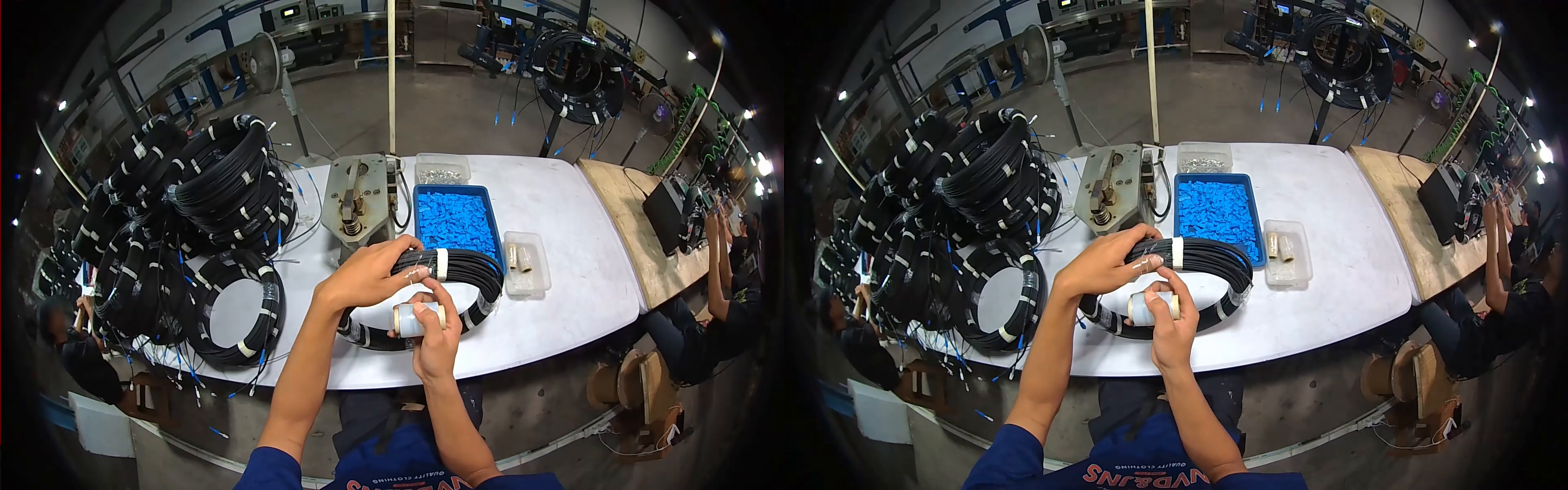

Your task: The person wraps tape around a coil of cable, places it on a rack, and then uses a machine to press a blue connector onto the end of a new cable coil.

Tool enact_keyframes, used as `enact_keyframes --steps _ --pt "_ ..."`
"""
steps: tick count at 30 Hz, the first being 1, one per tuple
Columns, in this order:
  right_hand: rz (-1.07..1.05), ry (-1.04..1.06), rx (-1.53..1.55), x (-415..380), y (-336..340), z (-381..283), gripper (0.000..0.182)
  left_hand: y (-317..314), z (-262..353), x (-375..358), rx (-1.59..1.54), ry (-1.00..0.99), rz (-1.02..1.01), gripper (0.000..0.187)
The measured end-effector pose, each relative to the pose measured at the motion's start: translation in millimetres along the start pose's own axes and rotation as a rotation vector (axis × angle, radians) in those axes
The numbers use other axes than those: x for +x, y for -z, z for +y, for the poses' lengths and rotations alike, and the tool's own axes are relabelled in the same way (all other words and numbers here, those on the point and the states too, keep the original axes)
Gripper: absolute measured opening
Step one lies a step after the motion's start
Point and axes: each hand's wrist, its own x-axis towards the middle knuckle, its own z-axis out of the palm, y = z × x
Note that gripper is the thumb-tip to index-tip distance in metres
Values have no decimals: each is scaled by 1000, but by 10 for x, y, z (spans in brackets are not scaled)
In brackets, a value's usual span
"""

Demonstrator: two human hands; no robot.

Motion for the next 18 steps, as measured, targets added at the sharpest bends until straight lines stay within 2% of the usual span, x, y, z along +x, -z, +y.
enact_keyframes --steps 4,5,7,10,11,13,15,16,18 --pt "26 -63 10 -12 -23 -12 48 98 -90 1 -124 -22 -132 46" --pt "42 -75 39 -11 -37 -19 49 118 -142 -13 -123 -23 -131 46" --pt "56 -88 69 -3 -36 -18 50 153 -226 -34 -221 -148 -164 52" --pt "51 -100 70 7 -8 3 52 155 -248 -43 -236 -143 -165 56" --pt "43 -97 62 8 -11 2 47 161 -234 -50 -238 -140 -164 56" --pt "33 -96 55 15 9 19 42 204 -162 -59 -284 1 -198 54" --pt "1 -134 34 33 54 43 25 207 -127 -58 -287 24 -198 53" --pt "0 -137 34 31 41 44 25 208 -126 -63 -289 47 -199 52" --pt "-23 -63 38 32 -10 13 12 206 -185 -58 -279 15 -202 52"
